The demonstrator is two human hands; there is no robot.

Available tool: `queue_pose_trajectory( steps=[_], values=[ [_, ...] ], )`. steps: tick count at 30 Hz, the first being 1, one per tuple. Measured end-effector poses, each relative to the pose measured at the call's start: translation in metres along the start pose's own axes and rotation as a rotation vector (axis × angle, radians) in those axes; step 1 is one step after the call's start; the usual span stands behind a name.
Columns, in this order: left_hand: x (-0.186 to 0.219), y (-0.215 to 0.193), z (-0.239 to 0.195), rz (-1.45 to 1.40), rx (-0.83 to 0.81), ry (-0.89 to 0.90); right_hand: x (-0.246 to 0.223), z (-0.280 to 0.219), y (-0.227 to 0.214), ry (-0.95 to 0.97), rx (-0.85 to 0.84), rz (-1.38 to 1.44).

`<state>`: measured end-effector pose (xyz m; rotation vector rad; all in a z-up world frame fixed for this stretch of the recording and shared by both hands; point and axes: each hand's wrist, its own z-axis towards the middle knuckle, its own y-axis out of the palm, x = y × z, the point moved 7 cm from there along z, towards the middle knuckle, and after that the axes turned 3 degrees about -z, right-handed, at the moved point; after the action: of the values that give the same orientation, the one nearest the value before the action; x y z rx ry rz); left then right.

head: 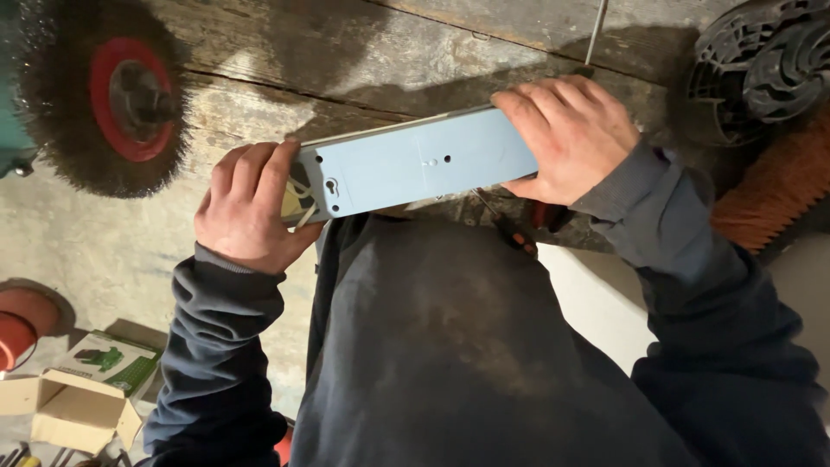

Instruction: Disassembling an electronic power strip housing to access internal components.

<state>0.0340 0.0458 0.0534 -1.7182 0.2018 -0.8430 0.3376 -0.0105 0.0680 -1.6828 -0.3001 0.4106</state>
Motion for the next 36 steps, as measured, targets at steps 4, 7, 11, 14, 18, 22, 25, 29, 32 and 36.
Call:
queue_pose_trajectory(
  steps=[4, 7, 11, 14, 18, 22, 25, 29, 32, 36],
  values=[
    [0.000, -0.002, 0.001, 0.016, 0.006, 0.021, 0.001, 0.000, 0.001, 0.006, -0.007, 0.000],
    [0.001, -0.003, 0.000, 0.015, 0.001, 0.027, 0.000, 0.000, -0.001, 0.001, -0.008, -0.005],
    [0.002, -0.003, -0.001, 0.023, 0.002, 0.035, -0.001, 0.001, -0.002, -0.001, -0.012, -0.022],
    [0.001, -0.002, 0.000, 0.031, 0.005, 0.034, -0.001, 0.001, -0.001, -0.006, -0.015, -0.036],
    [-0.001, -0.001, -0.001, 0.037, -0.004, 0.038, -0.002, 0.000, -0.002, -0.008, -0.014, -0.041],
    [-0.001, -0.001, 0.001, 0.017, -0.015, 0.019, 0.000, -0.001, 0.001, -0.016, -0.006, -0.061],
    [-0.001, -0.001, 0.001, 0.012, -0.020, -0.004, 0.004, -0.003, 0.007, -0.025, -0.009, -0.074],
    [-0.003, 0.001, 0.000, -0.012, -0.021, 0.004, 0.015, -0.010, 0.016, -0.015, -0.051, -0.089],
    [-0.003, 0.002, 0.000, -0.023, -0.013, 0.015, 0.021, -0.019, 0.017, 0.023, -0.063, -0.066],
    [-0.003, 0.003, 0.000, -0.013, 0.002, 0.039, 0.028, -0.026, 0.015, 0.080, -0.014, 0.031]
  ],
)
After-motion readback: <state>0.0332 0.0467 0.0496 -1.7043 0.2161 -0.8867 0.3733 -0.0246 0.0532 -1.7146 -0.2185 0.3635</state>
